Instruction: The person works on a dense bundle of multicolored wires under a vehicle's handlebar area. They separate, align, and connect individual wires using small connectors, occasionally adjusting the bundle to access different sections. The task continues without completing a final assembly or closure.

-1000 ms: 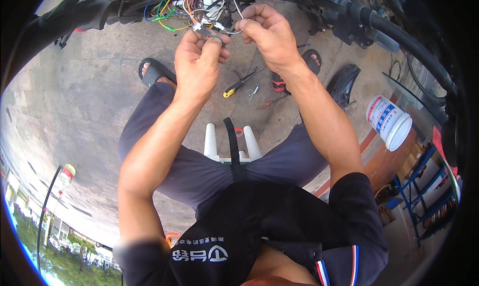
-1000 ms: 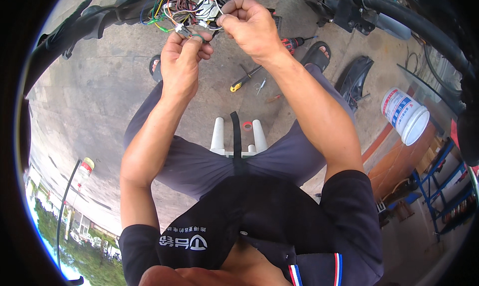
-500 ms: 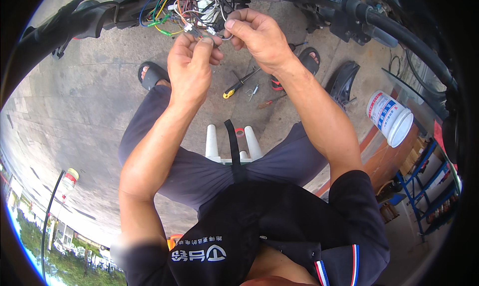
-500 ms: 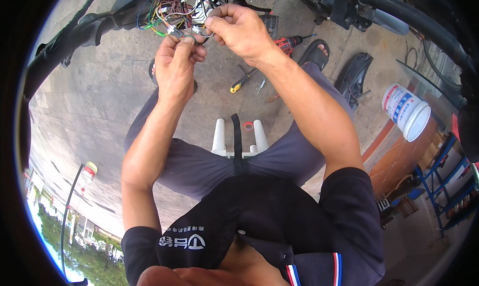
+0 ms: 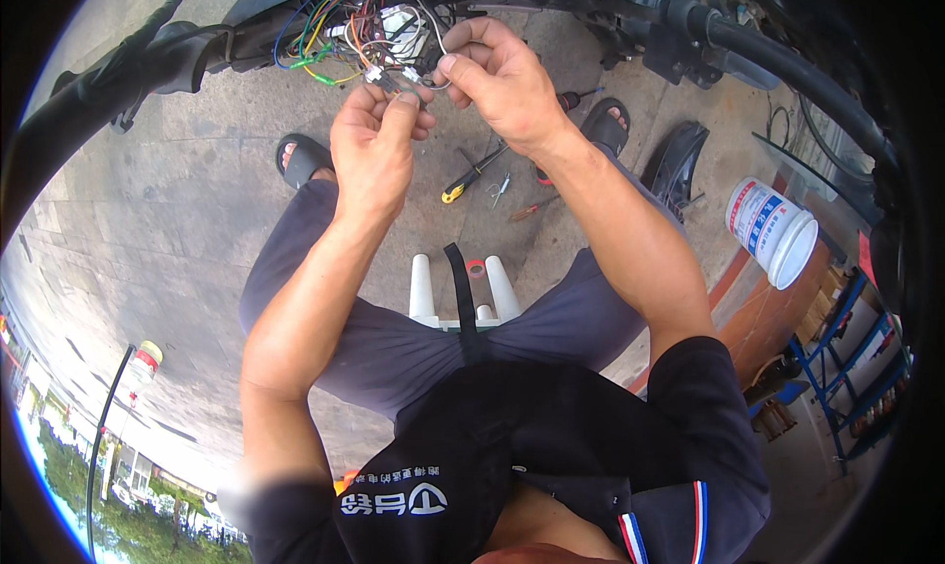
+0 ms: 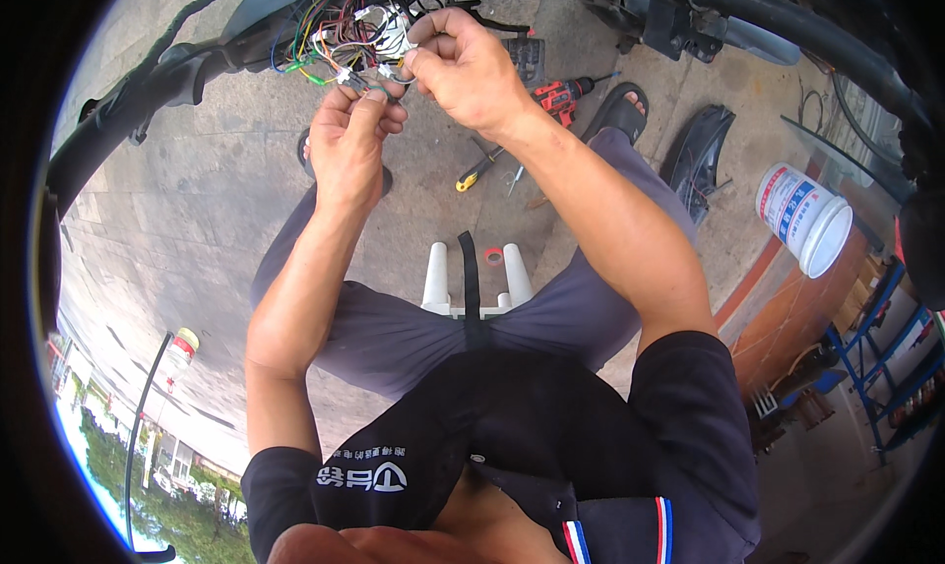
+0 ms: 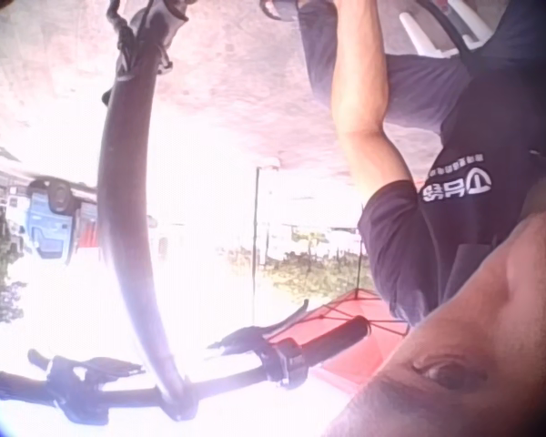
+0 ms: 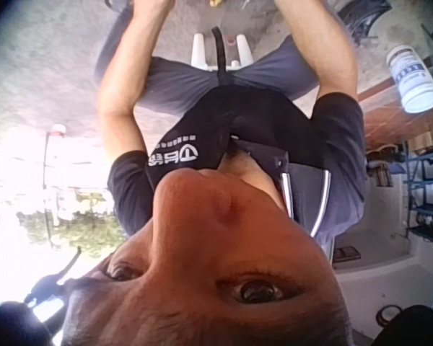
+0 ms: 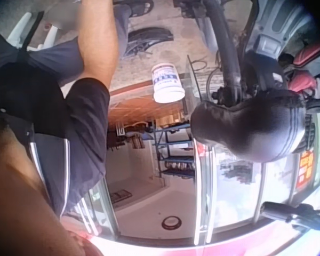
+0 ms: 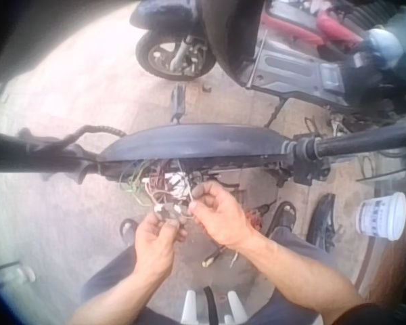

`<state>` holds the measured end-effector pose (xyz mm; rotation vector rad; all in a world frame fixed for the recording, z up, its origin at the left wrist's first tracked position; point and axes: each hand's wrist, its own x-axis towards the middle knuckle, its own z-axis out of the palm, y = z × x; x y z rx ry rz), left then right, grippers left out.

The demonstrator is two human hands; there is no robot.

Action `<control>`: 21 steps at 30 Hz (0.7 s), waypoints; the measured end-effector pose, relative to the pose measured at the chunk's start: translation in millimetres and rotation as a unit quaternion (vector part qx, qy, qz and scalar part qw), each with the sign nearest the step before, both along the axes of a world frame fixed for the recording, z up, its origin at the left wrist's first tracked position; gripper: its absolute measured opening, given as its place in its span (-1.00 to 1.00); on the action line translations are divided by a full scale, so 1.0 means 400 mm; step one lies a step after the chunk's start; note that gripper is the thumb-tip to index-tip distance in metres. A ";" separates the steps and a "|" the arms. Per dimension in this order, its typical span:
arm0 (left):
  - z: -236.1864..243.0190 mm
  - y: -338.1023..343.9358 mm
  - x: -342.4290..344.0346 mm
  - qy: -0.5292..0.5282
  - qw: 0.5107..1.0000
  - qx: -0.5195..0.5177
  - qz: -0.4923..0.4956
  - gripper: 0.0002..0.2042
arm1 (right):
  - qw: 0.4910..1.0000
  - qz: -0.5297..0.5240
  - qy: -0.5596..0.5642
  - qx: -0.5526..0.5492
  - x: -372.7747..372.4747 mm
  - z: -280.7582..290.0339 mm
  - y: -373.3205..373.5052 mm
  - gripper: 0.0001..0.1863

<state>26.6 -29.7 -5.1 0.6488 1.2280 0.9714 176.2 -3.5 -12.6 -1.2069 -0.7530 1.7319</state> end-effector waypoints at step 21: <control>-0.011 -0.002 -0.008 -0.011 1.000 0.000 0.021 -0.90 | 0.970 0.149 -0.177 0.076 0.005 0.004 -0.012 -0.83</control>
